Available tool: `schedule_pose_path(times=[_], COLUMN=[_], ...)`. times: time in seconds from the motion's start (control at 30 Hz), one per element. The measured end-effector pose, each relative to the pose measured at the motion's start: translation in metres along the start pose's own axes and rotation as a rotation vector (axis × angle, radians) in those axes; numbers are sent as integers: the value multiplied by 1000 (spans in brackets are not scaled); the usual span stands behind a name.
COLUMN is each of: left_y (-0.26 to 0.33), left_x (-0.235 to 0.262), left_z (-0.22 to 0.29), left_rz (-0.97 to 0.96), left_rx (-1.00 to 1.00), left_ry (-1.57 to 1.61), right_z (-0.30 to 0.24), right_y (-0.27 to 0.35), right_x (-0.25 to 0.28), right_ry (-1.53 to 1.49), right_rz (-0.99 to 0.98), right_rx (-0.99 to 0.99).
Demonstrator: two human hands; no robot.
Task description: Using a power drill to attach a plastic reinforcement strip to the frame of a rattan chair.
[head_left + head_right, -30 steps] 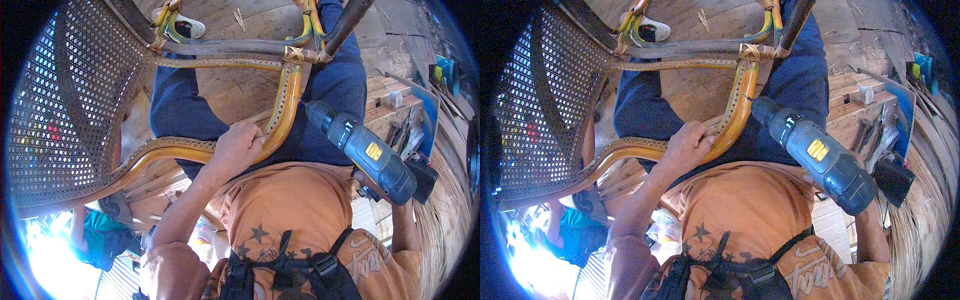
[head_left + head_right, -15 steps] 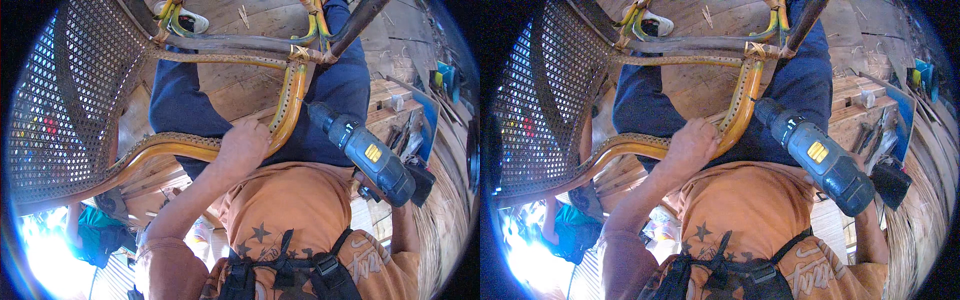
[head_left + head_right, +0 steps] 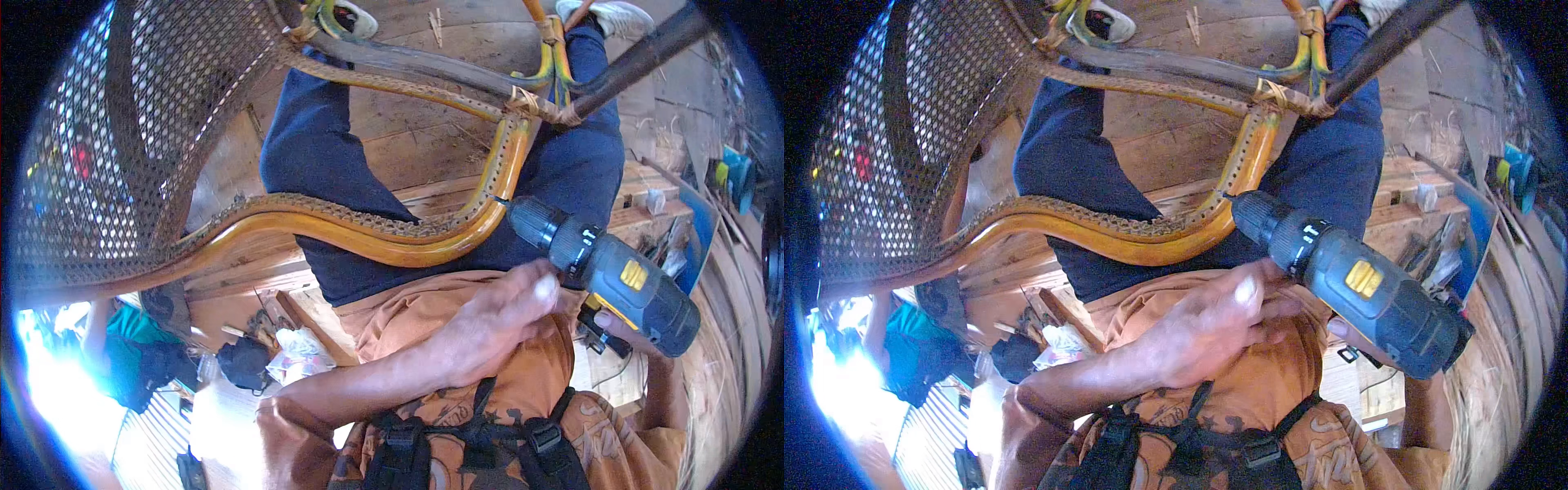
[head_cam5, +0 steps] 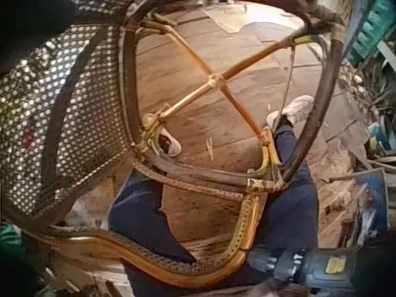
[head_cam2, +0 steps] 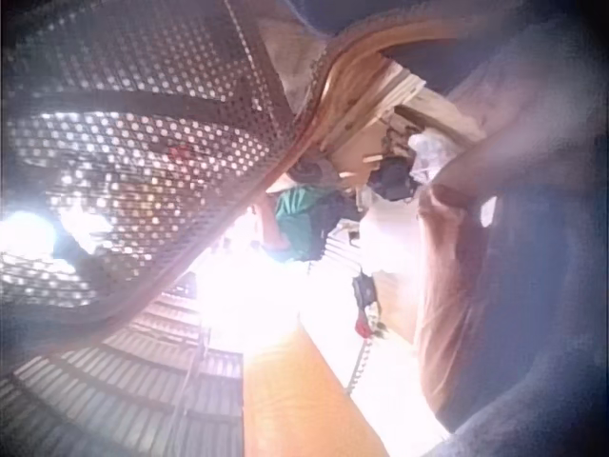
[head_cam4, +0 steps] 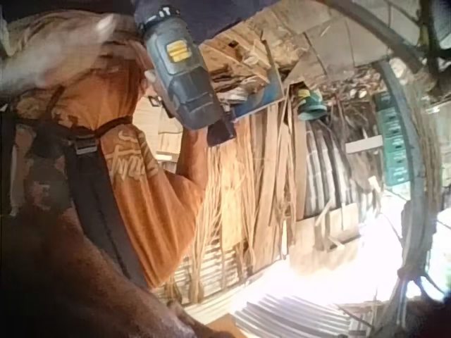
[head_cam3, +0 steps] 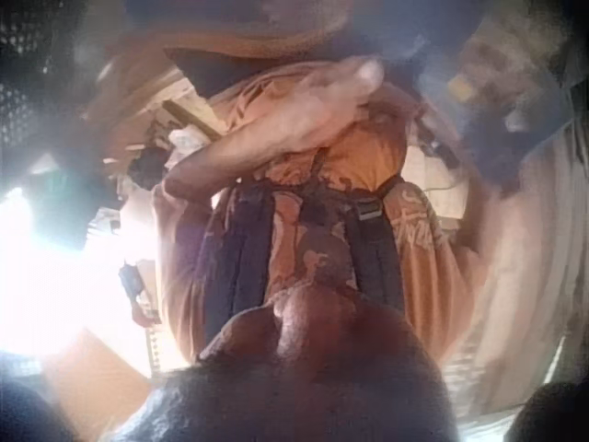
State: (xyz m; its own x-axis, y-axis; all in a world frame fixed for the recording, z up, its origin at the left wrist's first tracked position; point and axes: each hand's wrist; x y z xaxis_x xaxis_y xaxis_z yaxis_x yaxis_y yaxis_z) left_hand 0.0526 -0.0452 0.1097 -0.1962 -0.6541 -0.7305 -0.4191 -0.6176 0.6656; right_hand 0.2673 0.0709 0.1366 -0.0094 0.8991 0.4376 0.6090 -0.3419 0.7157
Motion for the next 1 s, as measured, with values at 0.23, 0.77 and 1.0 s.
schedule_pose_path(times=[0.23, 0.77, 1.0], left_y=[-25, -9, -2], left_x=[13, 29, 37], left_z=[-12, -25, -22], left_rz=[-183, -163, -148], left_rx=[-25, 107, 80], left_ry=[383, 574, 565], right_z=[-17, -43, -32], right_y=[-5, -30, -33], right_x=[3, 29, 15], right_ry=[-306, -445, -695], right_rz=[126, -248, -274], right_rx=[-7, -366, -568])
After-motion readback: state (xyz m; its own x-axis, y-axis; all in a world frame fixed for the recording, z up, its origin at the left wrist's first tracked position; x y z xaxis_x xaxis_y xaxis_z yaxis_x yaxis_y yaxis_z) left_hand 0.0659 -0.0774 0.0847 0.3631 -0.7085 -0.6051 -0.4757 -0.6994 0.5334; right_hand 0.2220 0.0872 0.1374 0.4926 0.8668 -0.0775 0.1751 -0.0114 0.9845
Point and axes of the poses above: each hand's wrist, its own y-axis away from the middle knuckle, its own x-axis out of the back of the hand, z = x × y, and after that the axes turned 7 degrees about y, right-handed
